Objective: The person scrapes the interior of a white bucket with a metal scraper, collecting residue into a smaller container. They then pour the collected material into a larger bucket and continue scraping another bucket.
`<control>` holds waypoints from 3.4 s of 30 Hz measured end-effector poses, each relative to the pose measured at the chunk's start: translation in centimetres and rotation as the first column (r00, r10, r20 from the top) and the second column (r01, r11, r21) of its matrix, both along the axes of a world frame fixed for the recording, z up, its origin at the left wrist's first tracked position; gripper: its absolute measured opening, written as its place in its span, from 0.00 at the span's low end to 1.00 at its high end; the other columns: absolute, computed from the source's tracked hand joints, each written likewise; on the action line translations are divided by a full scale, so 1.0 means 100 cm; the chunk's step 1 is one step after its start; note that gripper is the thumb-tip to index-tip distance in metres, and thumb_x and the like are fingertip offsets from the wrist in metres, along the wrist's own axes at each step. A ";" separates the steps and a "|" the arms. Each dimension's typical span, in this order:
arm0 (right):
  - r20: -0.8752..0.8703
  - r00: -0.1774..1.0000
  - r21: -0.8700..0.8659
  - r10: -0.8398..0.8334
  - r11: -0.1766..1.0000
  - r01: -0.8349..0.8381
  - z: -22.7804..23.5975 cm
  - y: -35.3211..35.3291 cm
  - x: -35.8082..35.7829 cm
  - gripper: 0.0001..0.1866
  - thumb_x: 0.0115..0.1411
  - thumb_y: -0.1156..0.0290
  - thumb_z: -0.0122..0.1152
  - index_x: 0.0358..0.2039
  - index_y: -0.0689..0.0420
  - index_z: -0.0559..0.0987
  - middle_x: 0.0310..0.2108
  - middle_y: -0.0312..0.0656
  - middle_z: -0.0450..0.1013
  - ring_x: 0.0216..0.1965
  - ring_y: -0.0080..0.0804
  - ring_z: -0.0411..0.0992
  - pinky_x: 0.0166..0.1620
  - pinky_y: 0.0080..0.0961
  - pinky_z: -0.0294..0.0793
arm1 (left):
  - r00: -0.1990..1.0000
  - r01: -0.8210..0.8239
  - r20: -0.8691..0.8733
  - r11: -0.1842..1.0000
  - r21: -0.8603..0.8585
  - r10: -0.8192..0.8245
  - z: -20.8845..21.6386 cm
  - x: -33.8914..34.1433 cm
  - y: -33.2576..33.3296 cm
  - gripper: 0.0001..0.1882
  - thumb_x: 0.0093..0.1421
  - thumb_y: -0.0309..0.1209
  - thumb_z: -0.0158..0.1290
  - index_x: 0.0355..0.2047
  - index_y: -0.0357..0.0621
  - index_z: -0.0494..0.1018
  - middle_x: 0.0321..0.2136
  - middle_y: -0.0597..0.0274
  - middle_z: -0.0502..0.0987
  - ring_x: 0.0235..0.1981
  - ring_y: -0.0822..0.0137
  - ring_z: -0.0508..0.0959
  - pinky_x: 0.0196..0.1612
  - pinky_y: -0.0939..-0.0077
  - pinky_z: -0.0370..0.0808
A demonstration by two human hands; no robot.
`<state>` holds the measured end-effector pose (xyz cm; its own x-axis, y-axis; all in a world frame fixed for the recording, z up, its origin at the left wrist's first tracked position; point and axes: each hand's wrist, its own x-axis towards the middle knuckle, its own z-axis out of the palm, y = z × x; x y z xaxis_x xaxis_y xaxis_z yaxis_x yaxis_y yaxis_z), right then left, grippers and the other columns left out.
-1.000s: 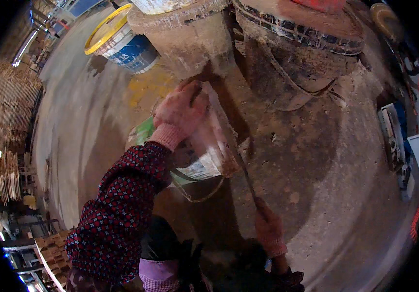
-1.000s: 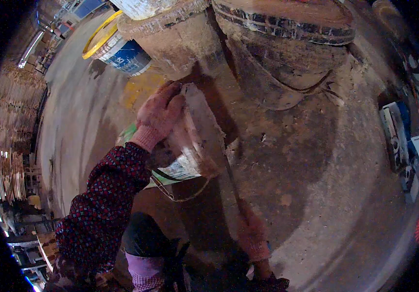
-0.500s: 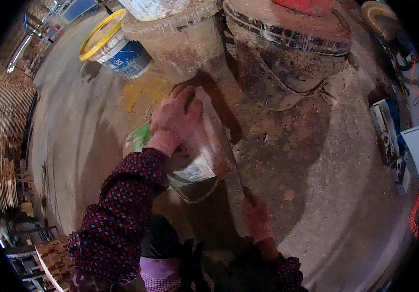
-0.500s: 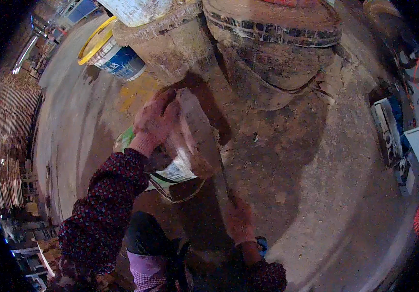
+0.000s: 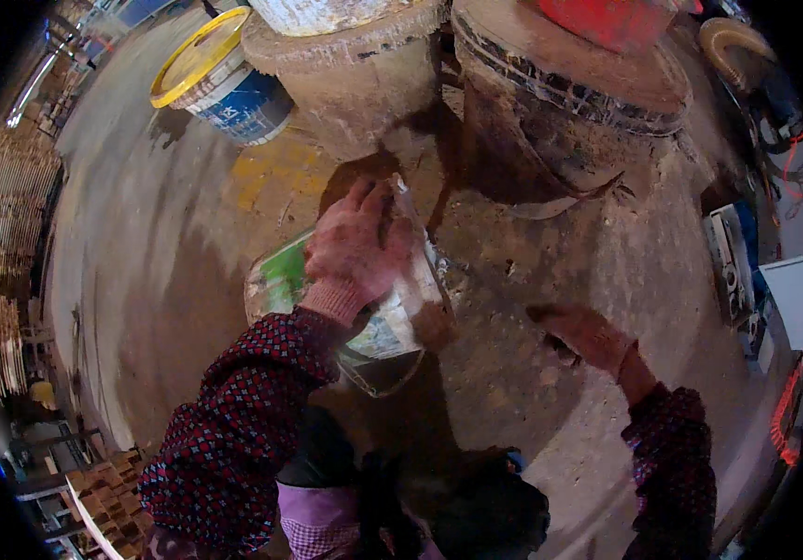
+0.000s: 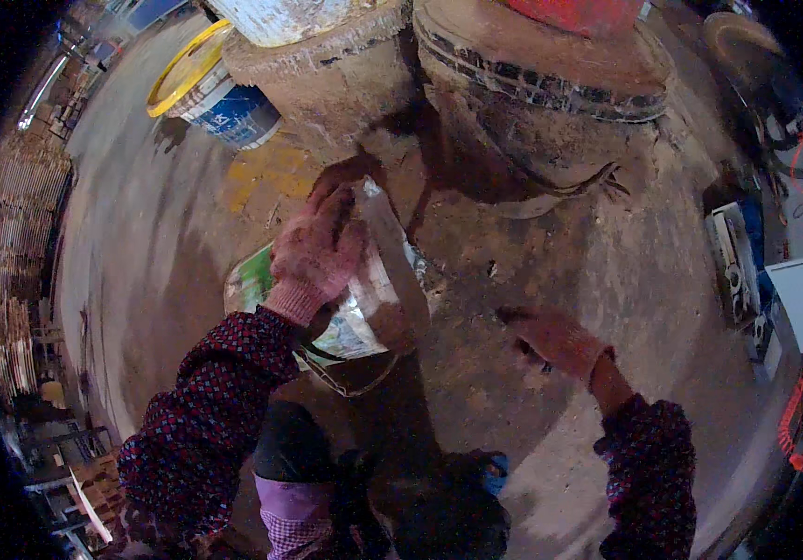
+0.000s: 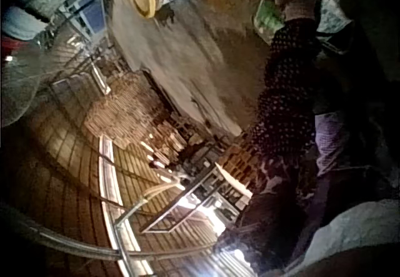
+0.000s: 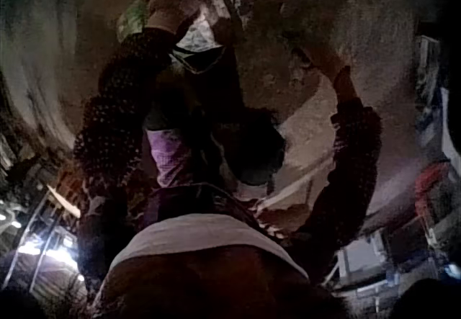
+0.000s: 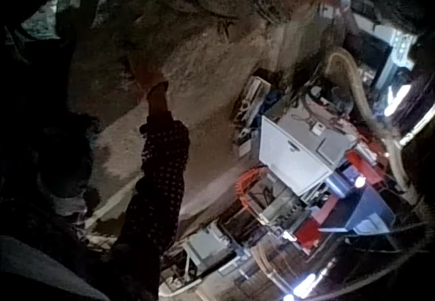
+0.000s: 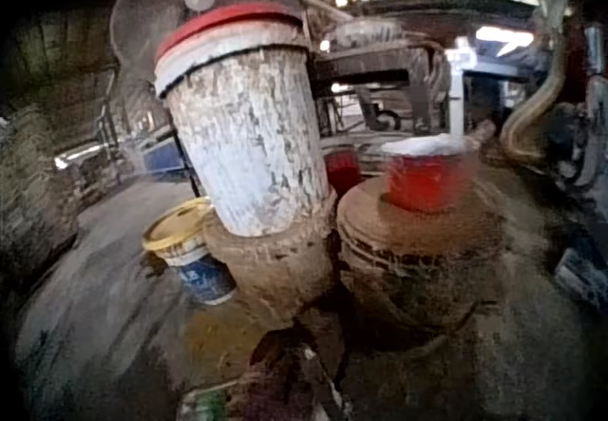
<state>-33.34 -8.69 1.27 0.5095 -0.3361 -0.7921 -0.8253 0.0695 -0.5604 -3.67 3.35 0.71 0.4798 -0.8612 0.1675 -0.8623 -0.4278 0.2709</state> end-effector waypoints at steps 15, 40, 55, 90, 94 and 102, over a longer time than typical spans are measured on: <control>0.083 0.770 -0.813 0.633 0.490 -0.315 -0.083 -0.004 -0.076 0.17 0.61 0.71 0.47 0.50 0.57 0.72 0.39 0.55 0.74 0.41 0.56 0.73 0.46 0.44 0.73 | 0.984 0.045 -0.167 0.997 -0.055 -0.053 -0.022 -0.004 -0.013 0.27 0.56 0.44 0.49 0.55 0.49 0.68 0.57 0.56 0.67 0.53 0.49 0.70 0.55 0.59 0.69; -0.268 0.856 -0.512 0.442 0.687 -0.515 -0.019 0.018 -0.020 0.18 0.60 0.68 0.45 0.52 0.53 0.69 0.34 0.56 0.76 0.38 0.56 0.76 0.40 0.50 0.75 | 0.998 0.043 0.038 0.995 -0.094 -0.039 0.009 -0.015 0.015 0.28 0.55 0.41 0.51 0.56 0.47 0.68 0.58 0.54 0.67 0.51 0.49 0.73 0.52 0.58 0.71; -0.350 0.518 -0.634 0.781 0.209 -0.744 0.001 -0.036 0.022 0.14 0.59 0.67 0.45 0.40 0.59 0.74 0.33 0.53 0.75 0.38 0.57 0.74 0.41 0.50 0.73 | 0.993 0.116 0.012 0.967 -0.227 -0.116 -0.001 -0.033 0.009 0.26 0.53 0.39 0.53 0.52 0.42 0.70 0.53 0.44 0.70 0.48 0.47 0.75 0.49 0.59 0.74; 0.504 0.820 -0.674 0.270 0.717 0.179 -0.219 0.092 -0.077 0.22 0.62 0.71 0.50 0.58 0.55 0.69 0.35 0.43 0.76 0.27 0.37 0.75 0.29 0.32 0.78 | 0.954 0.263 0.063 0.918 0.297 -0.294 0.018 0.016 -0.010 0.32 0.62 0.39 0.46 0.63 0.37 0.56 0.63 0.46 0.58 0.65 0.50 0.57 0.66 0.61 0.54; 0.398 0.813 -0.755 0.425 0.655 0.027 -0.188 0.058 -0.081 0.21 0.63 0.71 0.48 0.57 0.54 0.69 0.37 0.41 0.76 0.32 0.36 0.74 0.36 0.30 0.76 | 0.932 -0.027 0.339 0.907 0.420 -0.129 0.028 -0.034 0.002 0.36 0.56 0.44 0.52 0.62 0.41 0.58 0.61 0.44 0.59 0.61 0.45 0.60 0.62 0.58 0.60; 0.348 0.752 -0.448 0.561 0.804 -0.392 -0.175 -0.093 -0.102 0.21 0.63 0.68 0.51 0.57 0.54 0.70 0.42 0.40 0.75 0.40 0.34 0.73 0.45 0.28 0.73 | 0.976 0.162 0.141 0.986 0.039 -0.166 0.001 -0.013 -0.015 0.42 0.45 0.44 0.56 0.60 0.40 0.60 0.51 0.45 0.66 0.53 0.44 0.66 0.56 0.56 0.66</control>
<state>-43.54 -18.01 -16.21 0.9349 -0.1431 -0.3247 -0.3503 -0.5191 -0.7797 -4.96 1.81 0.84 0.3040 -0.9315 0.1999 -0.9505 -0.2824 0.1297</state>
